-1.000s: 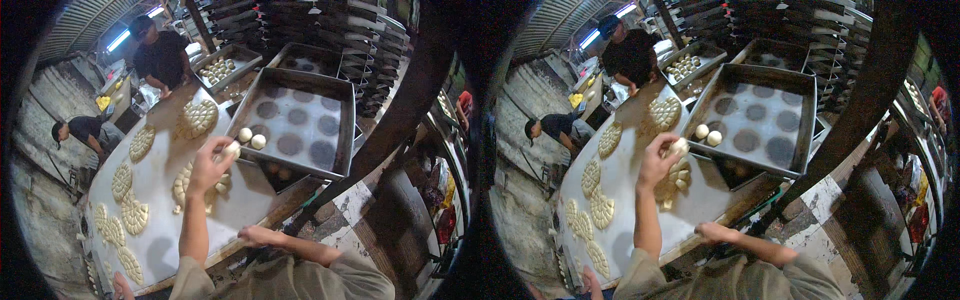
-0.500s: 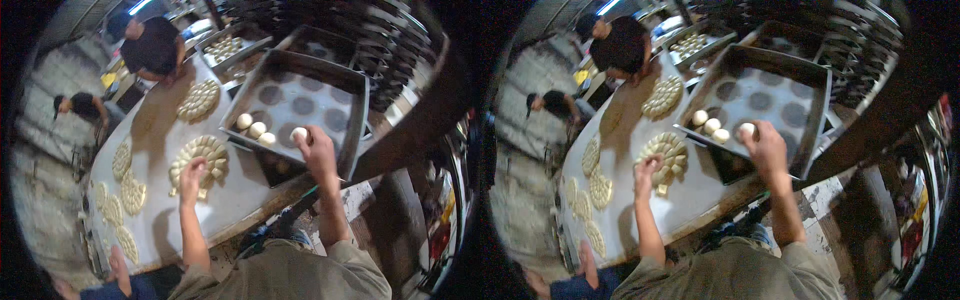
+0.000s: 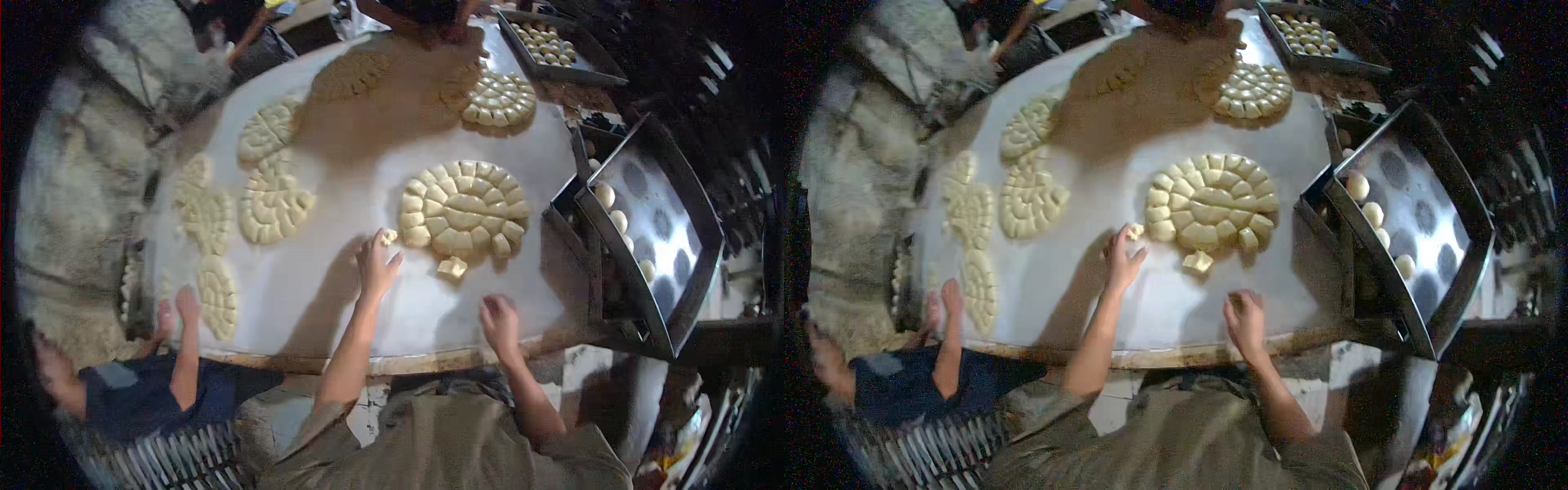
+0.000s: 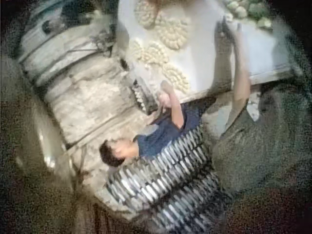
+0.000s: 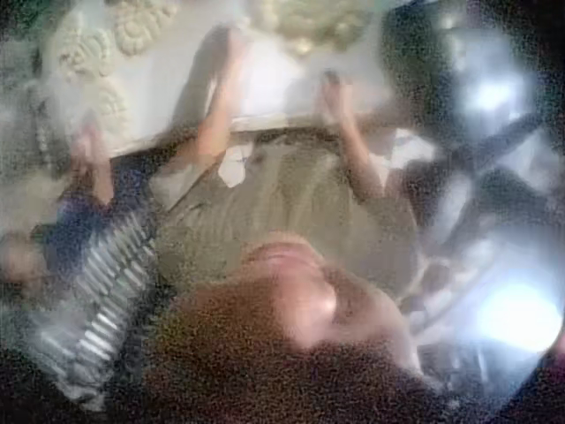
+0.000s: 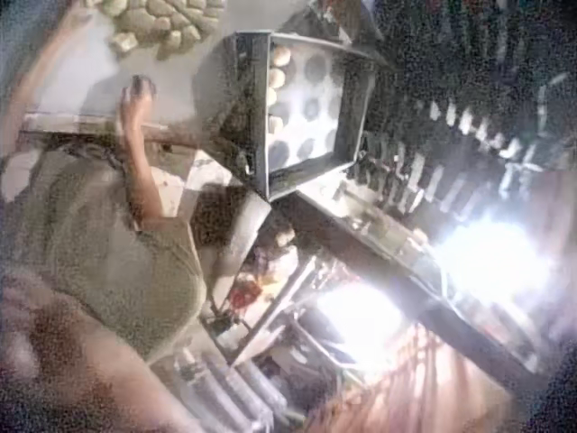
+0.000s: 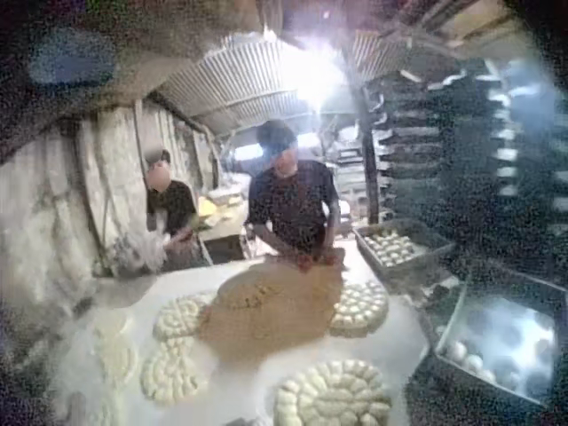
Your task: Shaping bread dough into decorative patterns and rolls, and placing them onto baking trays in a commercial bakery.
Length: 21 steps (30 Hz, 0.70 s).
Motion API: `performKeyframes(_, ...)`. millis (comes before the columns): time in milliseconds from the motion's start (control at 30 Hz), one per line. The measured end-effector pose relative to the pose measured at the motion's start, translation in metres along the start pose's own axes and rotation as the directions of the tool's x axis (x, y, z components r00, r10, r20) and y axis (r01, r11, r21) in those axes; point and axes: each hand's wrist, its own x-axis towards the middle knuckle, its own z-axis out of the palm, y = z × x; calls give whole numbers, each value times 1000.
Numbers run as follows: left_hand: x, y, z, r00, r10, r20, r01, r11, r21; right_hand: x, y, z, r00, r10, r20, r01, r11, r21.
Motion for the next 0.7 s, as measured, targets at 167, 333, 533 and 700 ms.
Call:
performKeyframes(167,-23,22,10,930,37,-365,-105,980,-169,37,-27,71,931,-251,-263,42,793,-608)
performKeyframes(333,-52,42,13,989,145,23,-127,925,-357,53,-37,80,992,123,37,-114,975,-190)
performKeyframes(533,-43,51,30,958,260,124,-225,945,-239,85,18,38,852,79,-518,-224,949,-223)
performKeyframes(700,-41,39,5,924,50,379,291,551,-782,107,23,42,863,-108,-493,-70,942,-329)
